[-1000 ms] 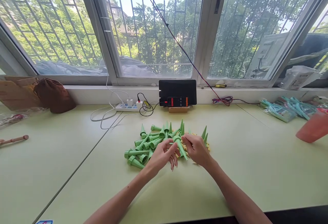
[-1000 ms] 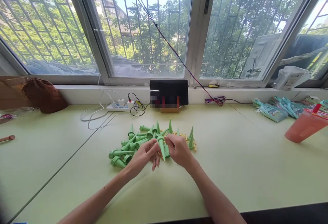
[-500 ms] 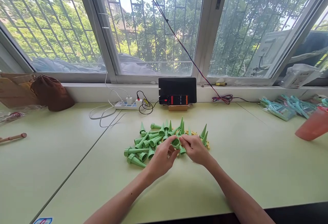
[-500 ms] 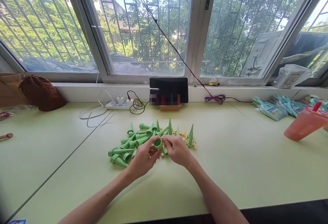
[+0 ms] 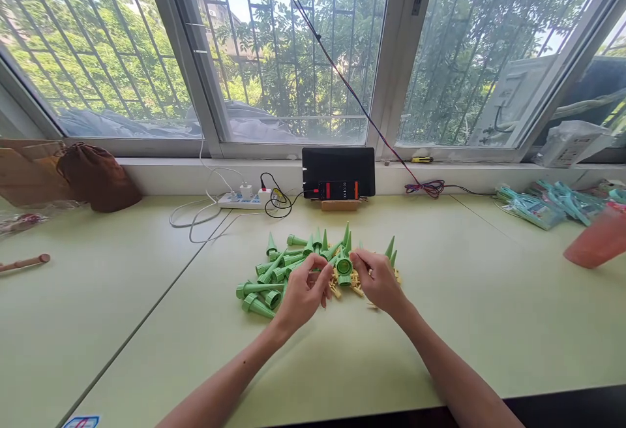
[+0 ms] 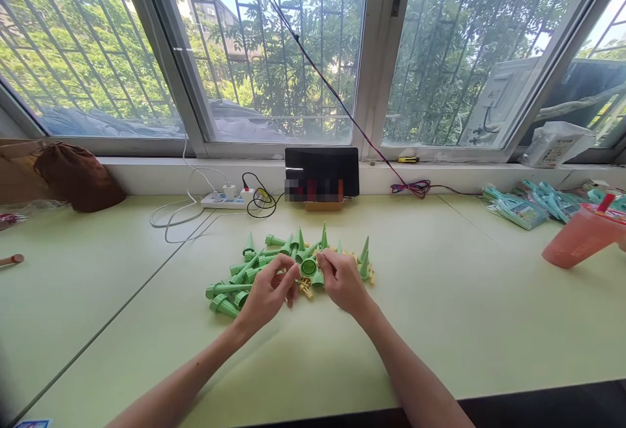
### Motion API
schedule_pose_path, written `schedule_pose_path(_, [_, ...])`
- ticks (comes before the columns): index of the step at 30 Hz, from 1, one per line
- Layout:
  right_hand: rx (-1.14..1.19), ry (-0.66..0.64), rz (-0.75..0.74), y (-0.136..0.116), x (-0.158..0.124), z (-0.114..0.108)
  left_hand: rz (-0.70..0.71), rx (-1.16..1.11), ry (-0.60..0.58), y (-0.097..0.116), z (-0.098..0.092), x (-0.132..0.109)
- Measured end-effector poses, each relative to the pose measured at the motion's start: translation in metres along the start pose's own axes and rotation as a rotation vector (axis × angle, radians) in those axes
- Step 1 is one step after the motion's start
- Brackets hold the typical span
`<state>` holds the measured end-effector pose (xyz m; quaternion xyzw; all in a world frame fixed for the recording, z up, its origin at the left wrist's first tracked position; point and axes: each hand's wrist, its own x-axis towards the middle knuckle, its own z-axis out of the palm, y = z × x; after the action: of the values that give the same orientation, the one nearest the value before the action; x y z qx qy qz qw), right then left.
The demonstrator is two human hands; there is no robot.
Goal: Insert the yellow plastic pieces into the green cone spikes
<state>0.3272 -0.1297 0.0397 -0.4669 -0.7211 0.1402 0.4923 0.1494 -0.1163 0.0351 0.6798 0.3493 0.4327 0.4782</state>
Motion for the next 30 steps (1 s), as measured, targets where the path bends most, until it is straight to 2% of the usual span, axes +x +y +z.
schedule_pose_path(4, [-0.028, -0.044, -0.113, 0.001, -0.002, 0.002, -0.199, -0.264, -0.238, 0.002, -0.002, 0.003])
schedule_pose_path(7, [-0.017, -0.074, -0.142, 0.001, -0.003, 0.003, -0.244, -0.331, -0.304, 0.002, -0.003, 0.003])
schedule_pose_path(16, [-0.065, -0.132, -0.062, 0.0, -0.002, 0.001, -0.105, -0.261, -0.278, 0.009, -0.004, 0.002])
schedule_pose_path(26, [0.001, -0.173, 0.039, -0.004, 0.0, 0.0, -0.002, -0.014, -0.239, -0.004, -0.005, -0.004])
schedule_pose_path(30, [0.039, -0.16, 0.057, -0.004, 0.001, 0.0, 0.006, 0.003, -0.211, -0.006, -0.005, -0.003])
